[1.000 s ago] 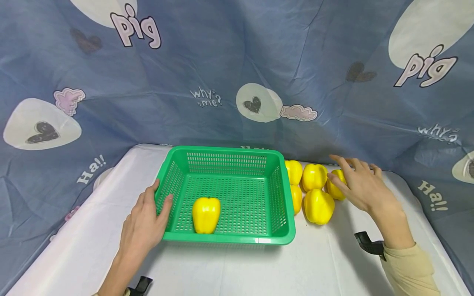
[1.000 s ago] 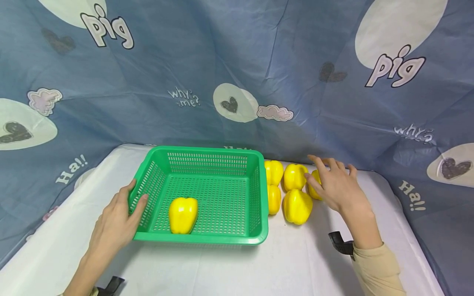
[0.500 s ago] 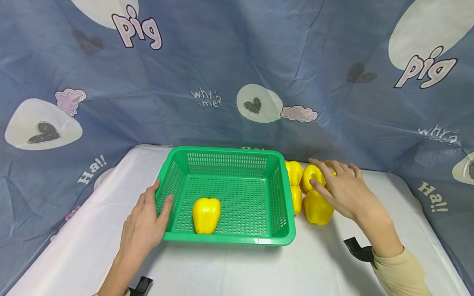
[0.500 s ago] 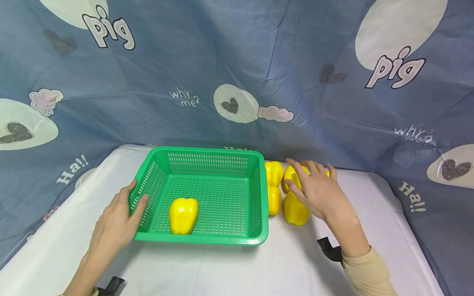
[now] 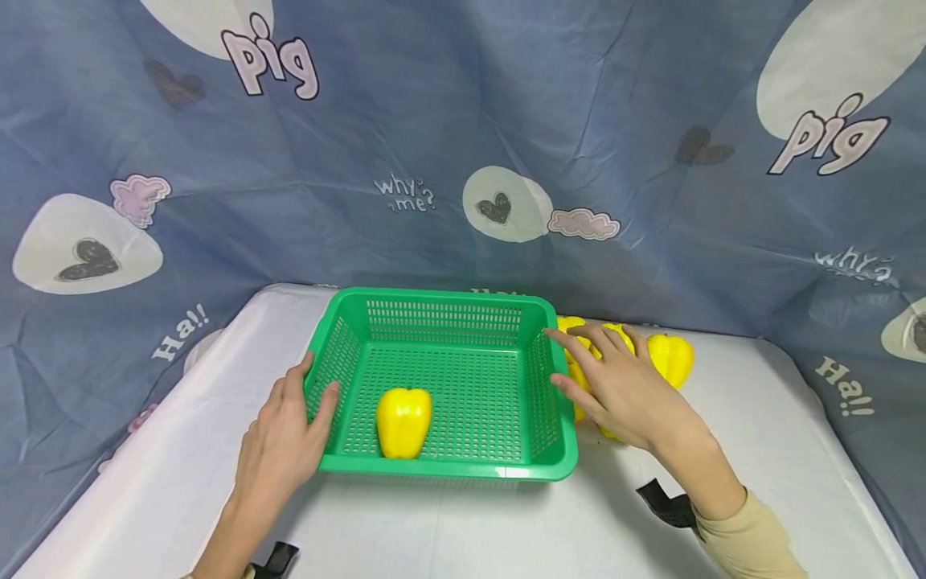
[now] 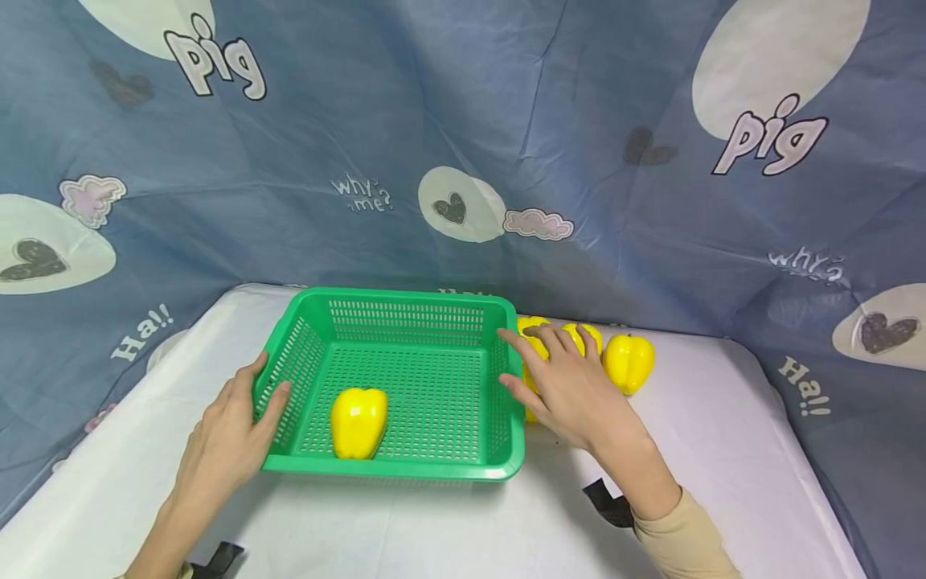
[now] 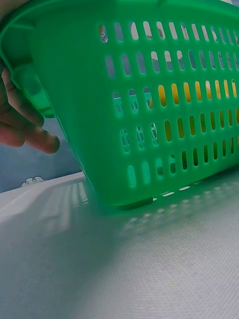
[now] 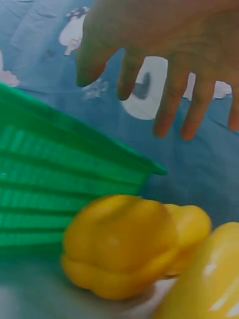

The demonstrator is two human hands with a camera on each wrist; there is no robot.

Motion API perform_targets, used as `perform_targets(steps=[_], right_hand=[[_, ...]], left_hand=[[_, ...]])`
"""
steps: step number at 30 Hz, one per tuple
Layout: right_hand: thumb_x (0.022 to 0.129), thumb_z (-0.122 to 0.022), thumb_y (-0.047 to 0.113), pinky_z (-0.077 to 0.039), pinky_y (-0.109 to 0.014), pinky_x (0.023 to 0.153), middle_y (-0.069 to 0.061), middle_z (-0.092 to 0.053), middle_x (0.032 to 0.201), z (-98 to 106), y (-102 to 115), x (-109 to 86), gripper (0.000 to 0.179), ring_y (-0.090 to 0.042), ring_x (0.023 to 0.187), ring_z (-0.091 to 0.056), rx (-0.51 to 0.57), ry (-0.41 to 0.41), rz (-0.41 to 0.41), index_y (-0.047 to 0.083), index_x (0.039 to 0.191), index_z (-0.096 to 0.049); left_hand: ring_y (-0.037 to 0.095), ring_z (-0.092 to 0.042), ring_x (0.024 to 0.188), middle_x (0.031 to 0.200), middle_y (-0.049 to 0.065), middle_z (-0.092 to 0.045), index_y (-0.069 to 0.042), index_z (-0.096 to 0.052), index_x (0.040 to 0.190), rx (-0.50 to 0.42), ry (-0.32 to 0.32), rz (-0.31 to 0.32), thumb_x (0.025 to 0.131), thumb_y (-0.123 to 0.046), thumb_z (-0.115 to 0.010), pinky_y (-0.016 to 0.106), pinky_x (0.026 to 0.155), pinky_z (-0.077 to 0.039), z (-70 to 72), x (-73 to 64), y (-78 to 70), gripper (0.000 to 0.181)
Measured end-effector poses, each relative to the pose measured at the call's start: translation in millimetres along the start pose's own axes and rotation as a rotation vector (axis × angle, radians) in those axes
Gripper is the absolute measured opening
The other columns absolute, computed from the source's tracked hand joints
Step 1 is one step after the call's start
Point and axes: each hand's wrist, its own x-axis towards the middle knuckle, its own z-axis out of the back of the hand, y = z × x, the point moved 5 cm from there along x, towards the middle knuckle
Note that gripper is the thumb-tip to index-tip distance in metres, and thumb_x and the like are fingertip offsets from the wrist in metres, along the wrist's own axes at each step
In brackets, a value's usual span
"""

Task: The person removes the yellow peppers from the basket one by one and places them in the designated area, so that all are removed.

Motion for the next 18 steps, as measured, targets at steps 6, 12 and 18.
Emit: perform_targets(steps=[6, 12, 18], right_hand=[[0.11, -0.052, 0.059, -0.027, -0.07, 0.127, -0.006, -0.056, 0.154, -8.3, 22.7, 5.6, 0.064, -0.031, 0.148, -0.053, 0.018, 0.018, 0.064, 0.031, 0.166, -0.04], [0.109, -0.055, 0.057, -0.03, -0.072, 0.126, -0.005, -0.058, 0.151, -17.1, 39.9, 10.2, 0.063, -0.035, 0.143, -0.058, 0.021, 0.022, 0.127, 0.028, 0.164, -0.043], [0.11, -0.053, 0.058, -0.036, -0.068, 0.124, -0.005, -0.06, 0.151, -20.7, 60.0, 15.6, 0.063, -0.032, 0.14, -0.059, 0.021, 0.031, 0.184, 0.027, 0.164, -0.043]], left_hand=[[0.064, -0.067, 0.112, 0.148, 0.036, -0.058, -0.001, -0.037, 0.165, -0.001, -0.004, -0.004, 0.114, -0.048, -0.045, 0.071, 0.078, -0.057, -0.2, 0.0, 0.0, 0.07], [0.064, -0.067, 0.113, 0.149, 0.036, -0.057, 0.0, -0.037, 0.165, 0.0, -0.001, 0.0, 0.114, -0.048, -0.045, 0.071, 0.079, -0.057, -0.4, -0.2, -0.4, 0.07], [0.064, -0.066, 0.114, 0.15, 0.036, -0.057, -0.002, -0.035, 0.166, 0.004, 0.016, 0.018, 0.114, -0.05, -0.044, 0.072, 0.082, -0.056, 0.3, -1.1, 0.1, 0.071]])
